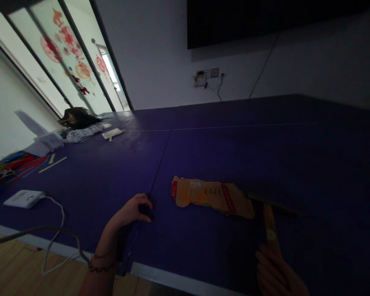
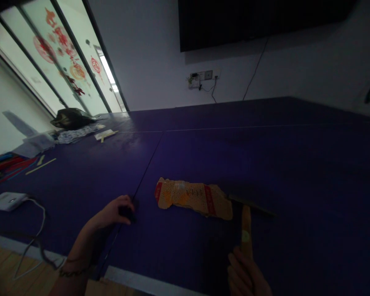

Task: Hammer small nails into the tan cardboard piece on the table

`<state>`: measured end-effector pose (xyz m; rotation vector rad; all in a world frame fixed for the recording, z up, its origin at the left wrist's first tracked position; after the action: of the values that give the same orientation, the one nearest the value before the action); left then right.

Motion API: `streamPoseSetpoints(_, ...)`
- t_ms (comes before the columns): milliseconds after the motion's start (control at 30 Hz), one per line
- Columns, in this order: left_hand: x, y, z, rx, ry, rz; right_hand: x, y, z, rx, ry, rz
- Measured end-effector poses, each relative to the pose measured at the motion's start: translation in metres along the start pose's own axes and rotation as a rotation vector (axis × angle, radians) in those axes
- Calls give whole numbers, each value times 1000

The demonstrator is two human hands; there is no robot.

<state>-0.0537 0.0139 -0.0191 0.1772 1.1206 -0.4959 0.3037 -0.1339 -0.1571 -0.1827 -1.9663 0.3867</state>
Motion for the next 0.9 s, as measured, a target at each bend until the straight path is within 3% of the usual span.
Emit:
streamPoseSetpoints(100, 12, -3, 4, 39, 46, -102, 0, -3, 1, -49, -26, 59)
streamPoseSetpoints(200, 11, -3, 0, 3, 64, -85, 6, -6, -1, -122, -30, 104)
streamPoseSetpoints(333, 9, -2, 3, 15, 57, -66, 28, -6, 5, -111, 27, -6)
streamPoseSetpoints(500, -1, 0, 20, 18, -109, 41, 40, -4, 9, -98, 57, -60)
streamPoseSetpoints(733, -6, 8, 25, -176, -511, 274, 58, 1, 14, 2, 115, -146)
streamPoseSetpoints(900, -7, 27, 46, -114, -813, 394, 63, 1, 16, 33, 154, -133)
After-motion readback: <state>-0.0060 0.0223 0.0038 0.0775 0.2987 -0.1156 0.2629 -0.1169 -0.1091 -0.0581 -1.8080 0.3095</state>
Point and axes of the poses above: each hand's wrist, its own y-axis towards the middle knuckle, its own x-axis out of the palm, z = x × y, the point moved 9 cm from there along y, towards the middle knuckle, and after that the axes turned 14 degrees about y, right-handed, at the moved point
